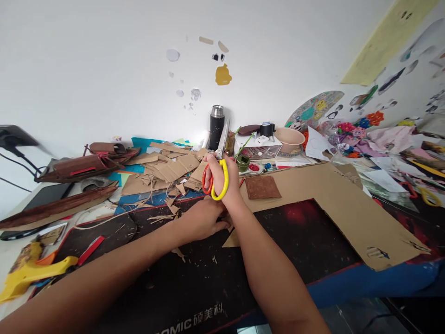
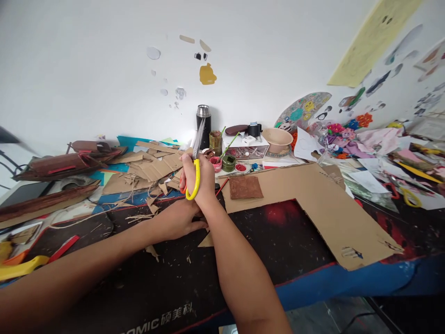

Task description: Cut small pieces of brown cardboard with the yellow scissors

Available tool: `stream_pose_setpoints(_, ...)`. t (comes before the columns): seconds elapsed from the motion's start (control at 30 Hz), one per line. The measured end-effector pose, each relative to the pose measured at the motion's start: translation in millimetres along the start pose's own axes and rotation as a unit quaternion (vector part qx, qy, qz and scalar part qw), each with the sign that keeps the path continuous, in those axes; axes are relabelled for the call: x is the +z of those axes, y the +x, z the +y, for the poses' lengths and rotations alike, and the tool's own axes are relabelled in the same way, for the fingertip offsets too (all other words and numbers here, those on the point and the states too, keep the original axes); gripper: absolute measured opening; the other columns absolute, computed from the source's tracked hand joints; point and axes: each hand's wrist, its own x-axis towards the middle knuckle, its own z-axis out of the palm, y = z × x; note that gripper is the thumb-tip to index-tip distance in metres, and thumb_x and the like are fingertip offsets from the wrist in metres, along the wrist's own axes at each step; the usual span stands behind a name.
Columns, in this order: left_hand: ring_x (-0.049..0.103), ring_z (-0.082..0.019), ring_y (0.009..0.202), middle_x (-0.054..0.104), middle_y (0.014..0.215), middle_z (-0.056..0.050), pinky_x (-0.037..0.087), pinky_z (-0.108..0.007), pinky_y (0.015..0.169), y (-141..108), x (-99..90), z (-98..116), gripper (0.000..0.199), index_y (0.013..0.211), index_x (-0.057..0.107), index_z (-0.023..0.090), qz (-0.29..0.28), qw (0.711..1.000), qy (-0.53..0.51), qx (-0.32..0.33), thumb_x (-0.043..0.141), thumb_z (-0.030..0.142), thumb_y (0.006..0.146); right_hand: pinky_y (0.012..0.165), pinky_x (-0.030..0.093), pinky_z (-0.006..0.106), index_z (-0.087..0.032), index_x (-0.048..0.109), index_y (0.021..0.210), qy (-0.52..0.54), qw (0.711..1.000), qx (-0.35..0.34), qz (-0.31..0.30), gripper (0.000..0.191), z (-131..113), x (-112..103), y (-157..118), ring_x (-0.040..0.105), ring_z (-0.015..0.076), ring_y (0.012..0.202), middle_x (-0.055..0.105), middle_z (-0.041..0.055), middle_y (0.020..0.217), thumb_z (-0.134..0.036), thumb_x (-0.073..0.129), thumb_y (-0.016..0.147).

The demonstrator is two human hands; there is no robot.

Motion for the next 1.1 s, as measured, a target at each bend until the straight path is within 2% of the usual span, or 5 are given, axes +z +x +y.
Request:
stream_pose_setpoints(0.2, 0.065, -0.023, 0.077, 0.072, 0.087, -0.006, 0.046, -0.033, 0.069, -10, -10.6, -11, 0.005, 0.087, 0.065, 0.020, -0.027, 0.997, -0.053, -0.050, 0.065, 0.025, 0.088, 0.035, 0.041, 0.020, -0.023, 0.062, 0.091, 0.019, 1.000, -0.017, -0.015, 0.044, 2, 0, -2, 0.047, 0.0109, 0.031, 0.045, -0.0116, 0.042, -0.066, 0.059, 0.099)
stream_pose_setpoints(0.5, 0.051, -0.015, 0.065, 0.057, 0.074, 0.003, 0.039, -0.027, 0.061, -40, -52.7, -18, 0.013, 0.082, 0.057, 0.021, -0.009, 0.977, -0.190, -0.096, 0.063, 0.031, 0.087, 0.036, 0.039, 0.019, -0.022, 0.061, 0.091, 0.021, 1.000, -0.007, -0.019, 0.035, 6, 3, -4, 0.051, 0.0103, 0.033, 0.051, -0.0098, 0.044, -0.056, 0.059, 0.101)
stream_pose_setpoints(0.77, 0.066, -0.017, 0.068, 0.072, 0.080, -0.002, 0.054, -0.032, 0.068, -61, -110.6, -34, 0.019, 0.084, 0.059, 0.021, 0.118, 0.928, -0.335, -0.113, 0.071, 0.036, 0.084, 0.031, 0.039, 0.019, -0.022, 0.061, 0.091, 0.004, 0.999, 0.019, -0.034, 0.039, 3, 5, -8, 0.052, 0.0116, 0.032, 0.053, -0.0089, 0.046, -0.060, 0.062, 0.098)
stream_pose_setpoints(0.9, 0.063, -0.015, 0.064, 0.068, 0.076, 0.000, 0.053, -0.031, 0.064, -63, -111.8, -41, 0.016, 0.082, 0.059, 0.020, 0.174, 0.902, -0.379, -0.107, 0.070, 0.033, 0.083, 0.030, 0.038, 0.019, -0.022, 0.060, 0.089, -0.003, 0.997, 0.036, -0.073, 0.042, 5, 8, -13, 0.051, 0.0118, 0.031, 0.053, -0.0084, 0.047, -0.063, 0.066, 0.095)
stream_pose_setpoints(1.1, 0.063, -0.015, 0.062, 0.068, 0.074, 0.002, 0.051, -0.029, 0.061, -59, -101.0, -41, 0.011, 0.084, 0.057, 0.021, 0.118, 0.899, -0.407, -0.110, 0.067, 0.026, 0.081, 0.033, 0.039, 0.019, -0.022, 0.060, 0.092, -0.009, 0.992, 0.040, -0.115, 0.039, 9, 15, -20, 0.052, 0.0118, 0.032, 0.053, -0.0090, 0.048, -0.060, 0.068, 0.096)
